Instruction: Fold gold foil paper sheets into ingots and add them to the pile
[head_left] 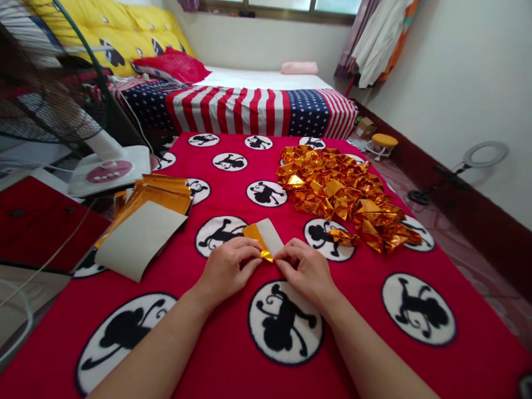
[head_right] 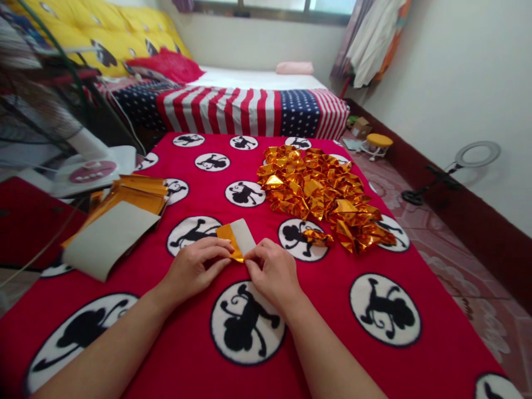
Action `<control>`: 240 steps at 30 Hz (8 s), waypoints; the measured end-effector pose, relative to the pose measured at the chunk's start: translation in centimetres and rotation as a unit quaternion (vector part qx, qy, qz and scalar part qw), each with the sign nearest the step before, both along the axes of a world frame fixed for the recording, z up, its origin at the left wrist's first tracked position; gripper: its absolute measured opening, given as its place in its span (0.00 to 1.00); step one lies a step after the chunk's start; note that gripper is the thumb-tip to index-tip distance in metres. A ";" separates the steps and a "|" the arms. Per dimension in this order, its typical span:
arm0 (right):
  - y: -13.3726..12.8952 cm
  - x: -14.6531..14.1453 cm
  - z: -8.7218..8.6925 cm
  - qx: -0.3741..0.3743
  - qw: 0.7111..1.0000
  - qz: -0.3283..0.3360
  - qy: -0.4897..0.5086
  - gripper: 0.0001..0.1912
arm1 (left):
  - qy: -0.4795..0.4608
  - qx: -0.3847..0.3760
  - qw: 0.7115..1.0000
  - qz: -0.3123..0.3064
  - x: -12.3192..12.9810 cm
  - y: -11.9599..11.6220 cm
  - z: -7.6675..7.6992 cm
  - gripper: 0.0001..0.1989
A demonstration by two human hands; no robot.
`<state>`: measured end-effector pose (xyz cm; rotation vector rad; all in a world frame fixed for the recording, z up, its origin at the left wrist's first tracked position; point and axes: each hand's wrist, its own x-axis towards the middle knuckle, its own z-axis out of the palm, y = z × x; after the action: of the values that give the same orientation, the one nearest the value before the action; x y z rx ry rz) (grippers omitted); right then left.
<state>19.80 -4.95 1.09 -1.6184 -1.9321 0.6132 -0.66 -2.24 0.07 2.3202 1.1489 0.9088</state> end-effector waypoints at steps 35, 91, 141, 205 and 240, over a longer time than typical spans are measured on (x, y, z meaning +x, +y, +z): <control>-0.3 -0.2 -0.1 0.027 1.000 0.003 0.016 0.05 | -0.043 -0.052 0.998 -0.012 0.5 0.4 0.4 0.05; 0.3 0.4 -1.0 0.051 0.996 0.020 0.066 0.03 | -0.004 -0.008 1.000 0.025 1.3 -0.6 0.5 0.04; 0.1 -0.2 -0.9 0.136 0.988 0.068 -0.028 0.05 | 0.006 -0.007 0.999 0.045 1.7 -0.7 0.4 0.04; 0.7 -0.7 -1.0 0.188 0.973 0.080 -0.103 0.07 | 0.109 0.069 0.987 0.095 2.4 -1.6 0.9 0.05; 0.8 -0.8 -1.0 0.152 0.984 0.077 -0.052 0.07 | 0.169 0.122 0.973 0.100 2.9 -1.3 0.6 0.06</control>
<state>18.98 -4.19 0.07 -1.3434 -2.1217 0.2776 2.24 -3.58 0.67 2.6706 1.5058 0.7774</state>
